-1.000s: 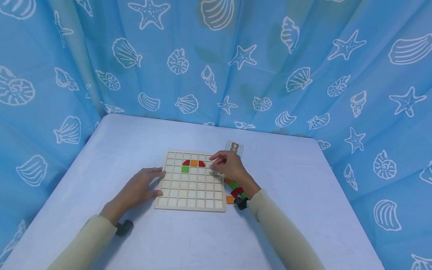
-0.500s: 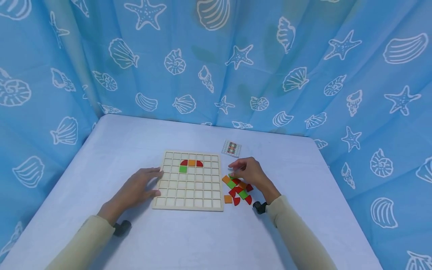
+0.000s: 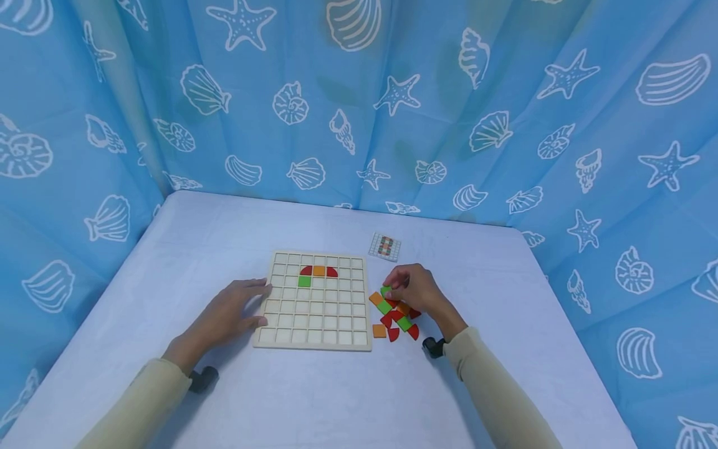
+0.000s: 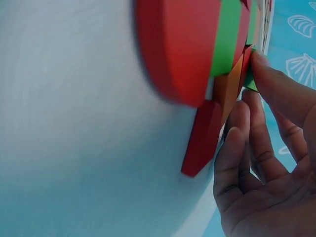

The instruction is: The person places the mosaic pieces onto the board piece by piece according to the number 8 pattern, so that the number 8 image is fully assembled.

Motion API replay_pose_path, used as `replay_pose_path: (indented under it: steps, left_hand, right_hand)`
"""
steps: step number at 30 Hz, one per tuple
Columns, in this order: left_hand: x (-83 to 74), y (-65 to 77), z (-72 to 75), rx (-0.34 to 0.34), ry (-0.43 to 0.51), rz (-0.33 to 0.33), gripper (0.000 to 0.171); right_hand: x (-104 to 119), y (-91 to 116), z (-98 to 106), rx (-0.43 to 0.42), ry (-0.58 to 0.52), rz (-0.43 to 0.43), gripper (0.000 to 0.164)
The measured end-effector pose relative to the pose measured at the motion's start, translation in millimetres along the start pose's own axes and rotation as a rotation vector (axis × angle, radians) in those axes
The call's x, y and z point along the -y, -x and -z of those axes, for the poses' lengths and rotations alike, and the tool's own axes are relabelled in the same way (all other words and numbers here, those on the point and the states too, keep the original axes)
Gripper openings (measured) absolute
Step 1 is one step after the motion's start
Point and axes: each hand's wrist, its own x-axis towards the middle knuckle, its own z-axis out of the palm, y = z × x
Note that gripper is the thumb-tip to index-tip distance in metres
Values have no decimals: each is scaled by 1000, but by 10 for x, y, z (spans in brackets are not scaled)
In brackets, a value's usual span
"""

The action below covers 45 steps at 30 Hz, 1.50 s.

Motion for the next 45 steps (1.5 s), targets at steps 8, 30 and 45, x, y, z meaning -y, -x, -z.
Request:
replay_pose_path:
  steps: [8, 30, 45]
  left_hand:
    - [21, -19, -8, 15, -2, 6, 71]
    - [40, -13, -11, 13, 14, 9, 72]
    - [4, -2, 14, 8, 15, 15, 72]
  right_hand:
    - [62, -55, -59, -60, -158, 62, 12]
    - [769, -176, -677, -27, -113, 174, 9]
    - [861, -168, -657, 44, -44, 168, 10]
